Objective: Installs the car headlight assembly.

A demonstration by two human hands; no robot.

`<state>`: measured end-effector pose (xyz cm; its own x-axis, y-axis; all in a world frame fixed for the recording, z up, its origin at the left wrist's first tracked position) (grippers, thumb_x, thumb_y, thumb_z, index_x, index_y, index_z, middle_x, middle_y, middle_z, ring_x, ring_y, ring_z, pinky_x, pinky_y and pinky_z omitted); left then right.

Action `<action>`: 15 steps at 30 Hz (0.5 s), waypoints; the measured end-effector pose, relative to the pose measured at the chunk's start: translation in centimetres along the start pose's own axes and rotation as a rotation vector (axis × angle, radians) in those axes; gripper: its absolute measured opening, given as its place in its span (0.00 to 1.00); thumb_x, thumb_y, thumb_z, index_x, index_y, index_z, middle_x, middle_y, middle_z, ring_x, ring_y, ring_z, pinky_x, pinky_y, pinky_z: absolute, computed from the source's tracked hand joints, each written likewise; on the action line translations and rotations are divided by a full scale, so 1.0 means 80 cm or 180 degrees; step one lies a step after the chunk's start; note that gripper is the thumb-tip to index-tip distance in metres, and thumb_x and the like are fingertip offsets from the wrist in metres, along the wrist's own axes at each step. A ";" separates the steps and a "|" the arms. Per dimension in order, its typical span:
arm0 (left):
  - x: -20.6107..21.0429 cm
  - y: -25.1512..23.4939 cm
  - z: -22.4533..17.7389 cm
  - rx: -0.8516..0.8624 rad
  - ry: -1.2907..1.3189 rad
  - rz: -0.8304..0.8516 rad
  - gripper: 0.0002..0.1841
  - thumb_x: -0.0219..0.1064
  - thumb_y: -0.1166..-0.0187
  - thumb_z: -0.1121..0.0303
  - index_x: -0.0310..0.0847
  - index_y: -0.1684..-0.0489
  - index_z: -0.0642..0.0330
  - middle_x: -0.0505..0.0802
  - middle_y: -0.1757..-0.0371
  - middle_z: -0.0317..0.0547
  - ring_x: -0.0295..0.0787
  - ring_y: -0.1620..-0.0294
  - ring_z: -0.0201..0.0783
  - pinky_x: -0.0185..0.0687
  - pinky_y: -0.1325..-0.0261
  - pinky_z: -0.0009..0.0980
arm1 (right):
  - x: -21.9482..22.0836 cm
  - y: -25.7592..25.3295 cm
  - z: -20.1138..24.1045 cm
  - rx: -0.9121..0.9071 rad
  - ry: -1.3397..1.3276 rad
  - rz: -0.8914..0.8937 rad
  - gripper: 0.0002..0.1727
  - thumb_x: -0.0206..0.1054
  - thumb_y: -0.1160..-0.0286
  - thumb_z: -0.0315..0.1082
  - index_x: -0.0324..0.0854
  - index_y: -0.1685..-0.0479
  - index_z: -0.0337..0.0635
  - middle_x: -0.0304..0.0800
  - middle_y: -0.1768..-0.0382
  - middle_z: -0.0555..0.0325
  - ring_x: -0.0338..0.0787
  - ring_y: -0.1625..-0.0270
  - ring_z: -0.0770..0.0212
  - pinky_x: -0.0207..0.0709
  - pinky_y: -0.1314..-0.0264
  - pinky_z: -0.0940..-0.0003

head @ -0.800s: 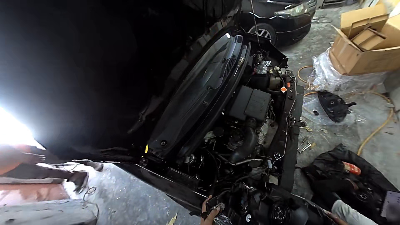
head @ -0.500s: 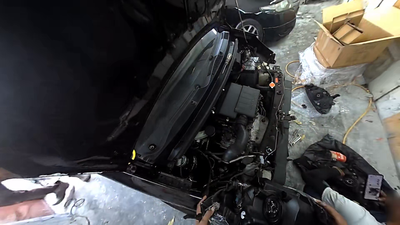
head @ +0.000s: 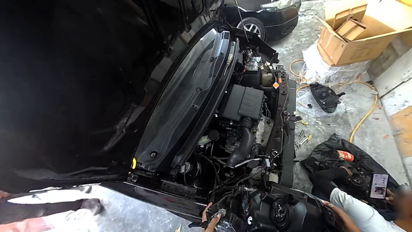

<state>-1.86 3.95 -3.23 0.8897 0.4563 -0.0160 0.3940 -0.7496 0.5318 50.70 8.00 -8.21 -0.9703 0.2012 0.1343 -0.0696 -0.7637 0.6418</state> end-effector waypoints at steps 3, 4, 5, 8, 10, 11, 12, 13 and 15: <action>-0.001 -0.001 0.001 0.0009 0.0010 -0.0011 0.44 0.66 0.31 0.72 0.50 0.09 0.62 0.72 0.19 0.64 0.77 0.27 0.50 0.81 0.33 0.47 | 0.001 0.002 0.002 0.0030 0.0045 -0.0040 0.18 0.49 0.10 0.38 0.81 0.37 0.41 0.92 0.49 0.65 0.88 0.46 0.76 0.81 0.38 0.75; 0.000 -0.001 0.001 0.0012 0.0004 -0.0015 0.44 0.66 0.32 0.72 0.50 0.09 0.62 0.72 0.19 0.64 0.77 0.27 0.49 0.81 0.32 0.46 | 0.000 0.001 0.002 0.0022 0.0071 -0.0043 0.18 0.49 0.10 0.37 0.81 0.37 0.41 0.92 0.49 0.65 0.88 0.46 0.76 0.81 0.38 0.75; -0.001 -0.001 0.001 0.0013 0.0006 -0.0016 0.43 0.66 0.31 0.72 0.50 0.09 0.62 0.72 0.19 0.64 0.77 0.27 0.49 0.81 0.32 0.46 | -0.001 0.000 0.000 0.0006 0.0097 -0.0021 0.18 0.48 0.10 0.37 0.80 0.36 0.41 0.92 0.48 0.64 0.88 0.45 0.76 0.81 0.36 0.75; -0.002 -0.002 0.002 -0.0025 0.0017 -0.0009 0.44 0.67 0.31 0.72 0.50 0.09 0.61 0.71 0.18 0.64 0.77 0.27 0.50 0.81 0.32 0.47 | -0.001 -0.001 -0.001 0.0045 0.0060 -0.0033 0.18 0.48 0.10 0.37 0.81 0.37 0.41 0.92 0.48 0.64 0.88 0.46 0.76 0.81 0.38 0.74; -0.001 -0.001 0.003 -0.0048 0.0039 -0.0020 0.43 0.66 0.30 0.72 0.50 0.09 0.61 0.72 0.19 0.64 0.78 0.28 0.49 0.81 0.33 0.47 | -0.001 0.000 -0.001 0.0070 0.0029 -0.0087 0.17 0.50 0.10 0.37 0.82 0.39 0.42 0.92 0.51 0.65 0.88 0.48 0.76 0.82 0.40 0.75; -0.001 -0.001 0.003 -0.0048 0.0046 -0.0022 0.43 0.66 0.30 0.72 0.50 0.09 0.61 0.72 0.19 0.64 0.78 0.29 0.49 0.81 0.33 0.46 | -0.003 0.000 -0.002 0.0058 0.0026 -0.0088 0.17 0.50 0.11 0.37 0.82 0.40 0.42 0.92 0.51 0.66 0.89 0.49 0.76 0.82 0.41 0.75; -0.001 -0.001 0.003 -0.0040 0.0051 -0.0020 0.43 0.66 0.30 0.72 0.50 0.09 0.61 0.72 0.19 0.64 0.78 0.28 0.49 0.81 0.33 0.46 | -0.003 -0.001 -0.003 0.0051 0.0029 -0.0089 0.17 0.50 0.11 0.38 0.82 0.40 0.42 0.92 0.52 0.66 0.89 0.49 0.77 0.82 0.41 0.76; -0.001 -0.001 0.003 -0.0030 0.0050 -0.0019 0.43 0.66 0.30 0.72 0.50 0.09 0.61 0.72 0.19 0.64 0.78 0.28 0.49 0.81 0.33 0.46 | -0.004 -0.001 -0.003 0.0049 0.0055 -0.0079 0.17 0.50 0.11 0.38 0.82 0.39 0.42 0.92 0.51 0.66 0.88 0.48 0.77 0.82 0.41 0.76; 0.000 -0.001 0.004 -0.0016 0.0041 -0.0008 0.44 0.66 0.30 0.72 0.49 0.09 0.61 0.72 0.20 0.64 0.77 0.28 0.49 0.81 0.33 0.46 | -0.005 -0.001 -0.002 0.0031 0.0111 -0.0091 0.17 0.50 0.11 0.38 0.82 0.39 0.42 0.92 0.50 0.66 0.88 0.48 0.77 0.81 0.40 0.76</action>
<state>-1.83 3.89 -3.55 0.8856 0.4644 -0.0065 0.3951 -0.7460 0.5361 51.06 7.90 -8.45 -0.9754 0.2014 0.0894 -0.0955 -0.7520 0.6522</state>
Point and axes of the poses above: each hand's wrist, its own y-axis away from the middle knuckle, its own x-axis out of the palm, z = x × y, the point moved 6 cm from there along -y, towards the middle knuckle
